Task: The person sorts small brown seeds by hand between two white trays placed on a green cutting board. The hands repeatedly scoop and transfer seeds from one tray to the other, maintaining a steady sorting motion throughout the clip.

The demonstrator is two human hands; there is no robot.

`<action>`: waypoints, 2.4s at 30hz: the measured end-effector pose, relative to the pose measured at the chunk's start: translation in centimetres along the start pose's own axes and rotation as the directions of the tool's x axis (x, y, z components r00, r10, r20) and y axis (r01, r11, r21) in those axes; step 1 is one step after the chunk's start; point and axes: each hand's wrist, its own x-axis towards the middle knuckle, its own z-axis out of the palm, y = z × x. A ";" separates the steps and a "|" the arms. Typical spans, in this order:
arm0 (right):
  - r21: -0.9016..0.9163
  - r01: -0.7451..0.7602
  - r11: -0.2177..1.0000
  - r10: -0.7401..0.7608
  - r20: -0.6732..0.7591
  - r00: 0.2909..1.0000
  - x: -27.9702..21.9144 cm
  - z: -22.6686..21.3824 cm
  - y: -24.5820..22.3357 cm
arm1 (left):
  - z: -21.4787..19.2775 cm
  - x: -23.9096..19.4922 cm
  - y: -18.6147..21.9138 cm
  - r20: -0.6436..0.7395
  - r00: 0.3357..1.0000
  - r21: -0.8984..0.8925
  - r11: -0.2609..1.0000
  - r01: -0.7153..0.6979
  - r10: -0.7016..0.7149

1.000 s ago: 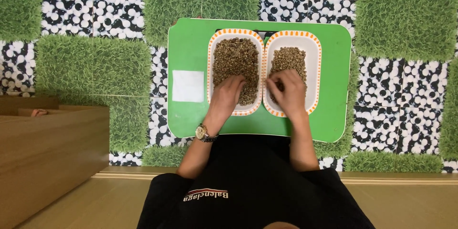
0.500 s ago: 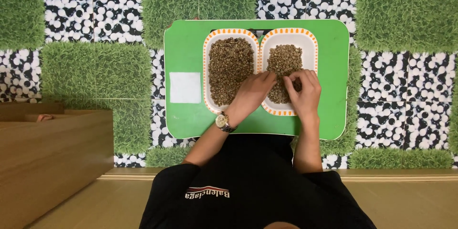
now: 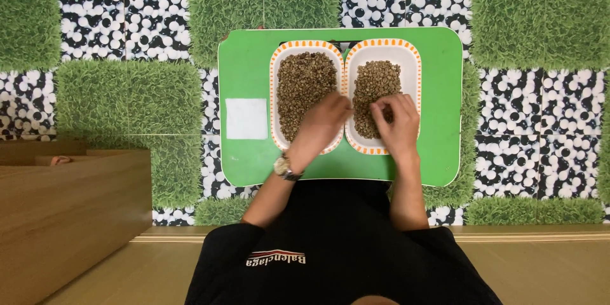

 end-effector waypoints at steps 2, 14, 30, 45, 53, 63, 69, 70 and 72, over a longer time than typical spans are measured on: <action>0.005 0.054 0.999 -0.054 0.020 0.998 0.3 1.1 -0.7 | -0.9 -1.2 -1.5 0.009 0.987 0.020 0.987 0.159 -0.159; -0.241 0.377 0.894 -0.251 0.429 0.868 6.6 5.0 -11.3 | -4.8 -3.1 -2.8 0.011 0.886 0.227 0.864 0.449 -0.463; -0.135 0.396 0.908 -0.310 0.419 0.853 5.3 6.4 -10.7 | -6.2 -3.7 -1.5 -0.063 0.947 0.135 0.938 0.320 -0.314; 0.005 0.330 0.944 -0.314 0.327 0.891 5.3 5.6 -11.1 | -8.6 -3.2 -0.4 -0.102 0.946 0.002 0.951 0.310 -0.308; 0.033 0.330 0.943 -0.323 0.318 0.891 5.5 5.4 -11.5 | -8.7 -3.4 -0.6 -0.109 0.947 -0.009 0.953 0.302 -0.301; 0.097 0.313 0.945 -0.328 0.270 0.905 5.2 4.9 -10.9 | -9.1 -3.2 -0.2 -0.136 0.944 -0.050 0.954 0.296 -0.300; 0.072 0.252 0.965 -0.262 0.228 0.938 4.1 3.6 -8.5 | -8.4 -3.0 -0.1 -0.110 0.957 -0.103 0.961 0.258 -0.269; 0.072 0.249 0.966 -0.259 0.226 0.939 3.8 3.2 -7.9 | -8.2 -2.7 0.1 -0.108 0.958 -0.101 0.961 0.256 -0.267; 0.023 0.197 0.980 -0.197 0.210 0.957 3.3 2.3 -6.6 | -7.9 -2.2 0.5 -0.095 0.963 -0.134 0.962 0.238 -0.252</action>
